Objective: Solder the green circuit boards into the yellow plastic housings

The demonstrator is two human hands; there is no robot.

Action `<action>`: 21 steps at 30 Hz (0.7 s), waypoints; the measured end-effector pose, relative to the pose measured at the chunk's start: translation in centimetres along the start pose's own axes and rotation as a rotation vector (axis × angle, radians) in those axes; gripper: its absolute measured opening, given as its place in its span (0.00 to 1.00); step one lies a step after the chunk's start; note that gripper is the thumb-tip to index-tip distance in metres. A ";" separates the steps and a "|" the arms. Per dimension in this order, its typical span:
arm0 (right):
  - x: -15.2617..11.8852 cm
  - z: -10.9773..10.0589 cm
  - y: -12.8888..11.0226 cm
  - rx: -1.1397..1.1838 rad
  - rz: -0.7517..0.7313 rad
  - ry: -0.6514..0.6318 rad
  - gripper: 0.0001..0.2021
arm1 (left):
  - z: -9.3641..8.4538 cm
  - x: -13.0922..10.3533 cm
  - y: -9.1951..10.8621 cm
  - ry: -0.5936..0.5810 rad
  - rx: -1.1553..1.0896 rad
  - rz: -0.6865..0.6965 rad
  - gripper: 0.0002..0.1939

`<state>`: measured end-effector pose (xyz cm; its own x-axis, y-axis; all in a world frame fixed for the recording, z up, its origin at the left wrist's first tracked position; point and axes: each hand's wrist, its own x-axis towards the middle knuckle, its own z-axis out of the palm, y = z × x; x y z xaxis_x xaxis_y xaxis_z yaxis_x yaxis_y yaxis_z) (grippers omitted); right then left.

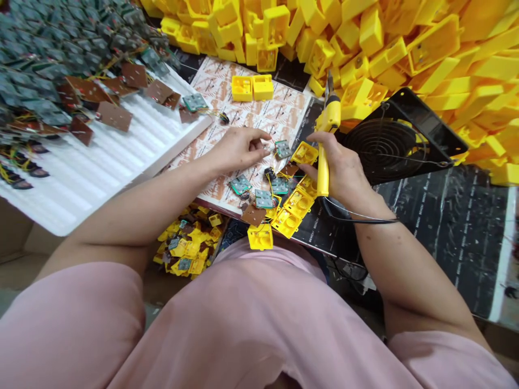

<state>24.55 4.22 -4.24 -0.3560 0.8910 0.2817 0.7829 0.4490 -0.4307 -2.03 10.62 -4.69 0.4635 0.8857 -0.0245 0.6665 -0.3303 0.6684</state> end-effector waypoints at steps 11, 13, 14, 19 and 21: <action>-0.3 0.7 0.5 0.054 -0.019 0.077 0.22 | 1.8 2.2 0.5 0.144 -0.116 0.439 0.07; -0.3 0.8 0.6 0.060 -0.012 0.091 0.22 | 1.8 2.4 1.1 0.110 -0.163 0.434 0.07; -0.3 0.9 0.5 0.059 -0.003 0.090 0.22 | 1.5 2.3 1.4 0.101 -0.172 0.413 0.08; -0.7 0.8 -0.3 0.059 -0.001 0.058 0.22 | -1.2 0.7 4.1 0.067 0.162 0.261 0.11; -1.1 0.6 -0.8 0.066 -0.018 0.033 0.22 | -2.1 0.0 4.8 0.004 0.321 0.172 0.12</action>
<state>23.98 2.93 -4.75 -0.3520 0.8804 0.3177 0.7409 0.4695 -0.4803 -0.05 9.70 0.11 0.5829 0.8094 0.0711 0.7287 -0.5595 0.3949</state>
